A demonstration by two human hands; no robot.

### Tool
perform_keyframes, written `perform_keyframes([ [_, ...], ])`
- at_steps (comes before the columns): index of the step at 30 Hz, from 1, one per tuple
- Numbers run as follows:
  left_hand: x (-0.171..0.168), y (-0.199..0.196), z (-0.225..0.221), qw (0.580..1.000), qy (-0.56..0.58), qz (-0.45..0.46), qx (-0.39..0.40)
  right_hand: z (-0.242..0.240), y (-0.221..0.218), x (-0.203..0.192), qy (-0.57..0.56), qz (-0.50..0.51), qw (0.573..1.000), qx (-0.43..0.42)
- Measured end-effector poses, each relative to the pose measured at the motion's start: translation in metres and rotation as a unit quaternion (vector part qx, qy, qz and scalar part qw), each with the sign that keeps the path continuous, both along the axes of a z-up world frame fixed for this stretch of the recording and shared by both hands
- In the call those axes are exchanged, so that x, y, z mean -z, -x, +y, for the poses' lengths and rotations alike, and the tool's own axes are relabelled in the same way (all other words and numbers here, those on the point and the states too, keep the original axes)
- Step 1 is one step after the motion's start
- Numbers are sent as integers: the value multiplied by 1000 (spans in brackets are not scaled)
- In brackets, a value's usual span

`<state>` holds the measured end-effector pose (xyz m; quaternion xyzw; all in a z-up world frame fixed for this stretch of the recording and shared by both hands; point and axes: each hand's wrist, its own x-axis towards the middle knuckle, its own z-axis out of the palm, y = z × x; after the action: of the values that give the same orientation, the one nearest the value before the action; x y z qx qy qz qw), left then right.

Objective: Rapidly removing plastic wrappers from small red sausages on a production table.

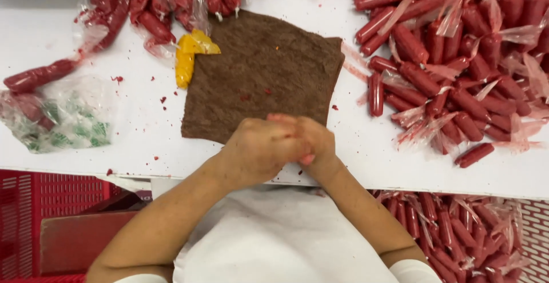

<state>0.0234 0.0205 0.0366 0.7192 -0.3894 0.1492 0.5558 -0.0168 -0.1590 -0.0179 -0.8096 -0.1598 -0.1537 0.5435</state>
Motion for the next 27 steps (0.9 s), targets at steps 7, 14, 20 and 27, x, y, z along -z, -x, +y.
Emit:
perform_keyframes([
  [7, 11, -109, -11, 976, -184, -119, -1, -81, 49, -72, 14, 234, 970, -68],
  [14, 46, -306, -32, 711, -496, -115, -484, -317, 251, -5, 581, 590, 514, 226],
  [20, 25, -295, -24, 770, -503, -48, -389, -127, 105, -91, 274, 358, 891, -42],
  [27, -59, -172, 25, 890, -337, 284, -117, -44, -25, -61, 168, 243, 940, -171],
])
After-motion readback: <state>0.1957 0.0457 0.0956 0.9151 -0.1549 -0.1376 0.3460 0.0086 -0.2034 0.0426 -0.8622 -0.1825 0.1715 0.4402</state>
